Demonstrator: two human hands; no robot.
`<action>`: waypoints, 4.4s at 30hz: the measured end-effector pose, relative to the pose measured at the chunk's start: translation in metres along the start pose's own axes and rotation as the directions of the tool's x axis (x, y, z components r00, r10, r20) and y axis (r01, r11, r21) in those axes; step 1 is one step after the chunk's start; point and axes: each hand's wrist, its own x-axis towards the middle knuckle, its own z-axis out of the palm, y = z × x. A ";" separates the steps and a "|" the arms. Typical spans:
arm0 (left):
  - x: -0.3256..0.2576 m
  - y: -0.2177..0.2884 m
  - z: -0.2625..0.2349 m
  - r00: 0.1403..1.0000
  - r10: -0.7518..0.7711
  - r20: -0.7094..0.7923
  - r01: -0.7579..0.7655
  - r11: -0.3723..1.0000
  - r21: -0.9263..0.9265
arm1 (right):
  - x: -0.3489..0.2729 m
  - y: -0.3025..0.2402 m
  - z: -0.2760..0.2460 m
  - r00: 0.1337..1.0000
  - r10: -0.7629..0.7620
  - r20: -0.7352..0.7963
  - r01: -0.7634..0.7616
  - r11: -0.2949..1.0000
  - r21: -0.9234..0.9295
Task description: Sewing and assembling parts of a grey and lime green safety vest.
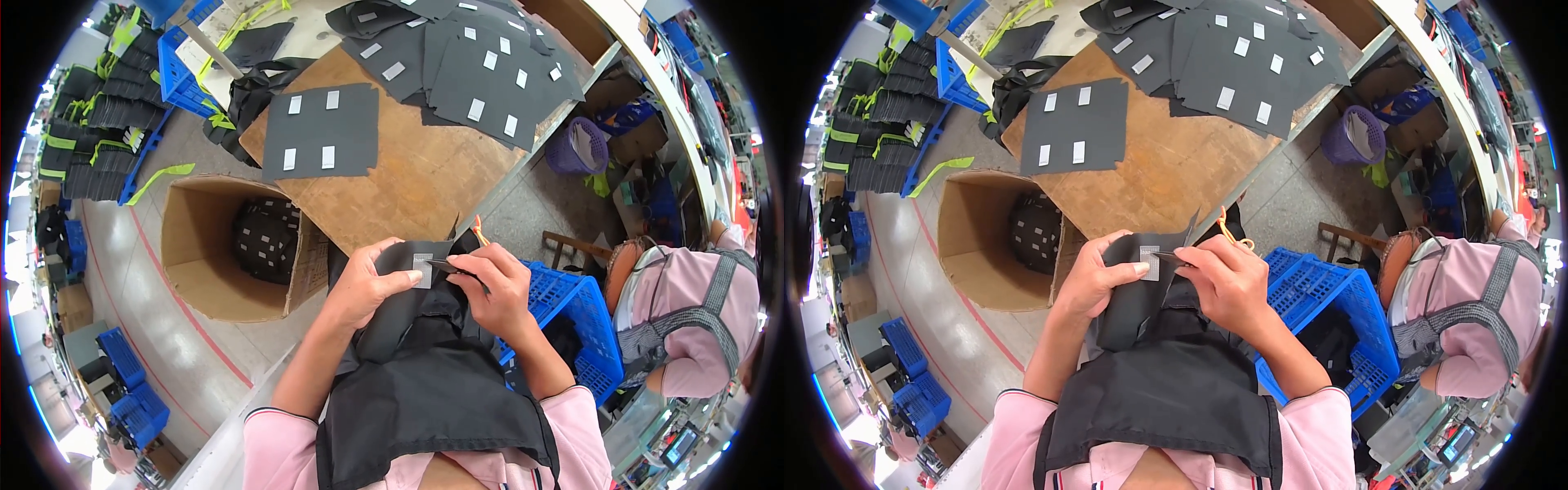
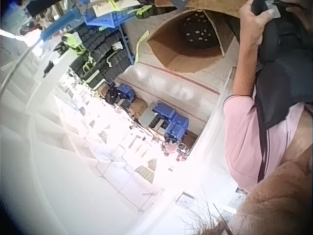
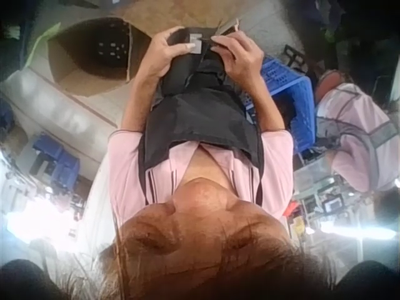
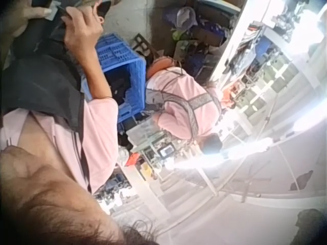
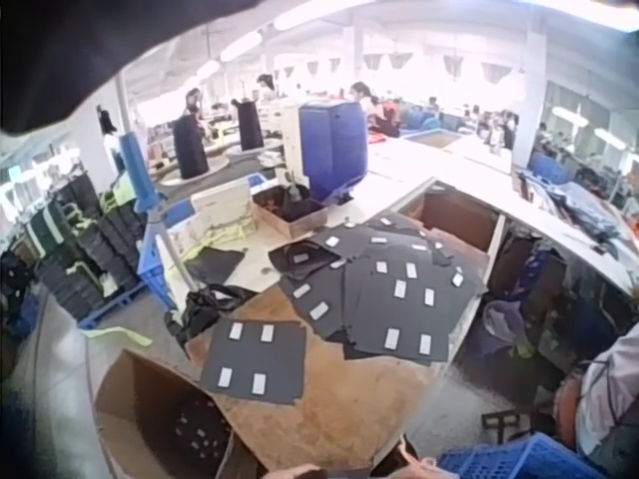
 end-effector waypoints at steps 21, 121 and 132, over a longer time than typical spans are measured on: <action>0.014 -0.012 0.001 0.998 0.070 0.005 -0.070 0.998 -0.001 | 0.022 0.037 -0.014 0.781 0.286 0.556 -0.516 0.797 0.315; -0.008 0.010 -0.001 0.968 0.220 -0.117 -0.203 0.968 0.146 | 0.009 -0.024 0.013 0.987 0.045 -0.153 -0.051 0.998 -0.036; -0.002 0.003 -0.004 0.940 0.342 -0.022 -0.281 0.806 0.521 | 0.054 0.020 -0.012 0.864 0.159 0.477 -0.341 0.883 0.323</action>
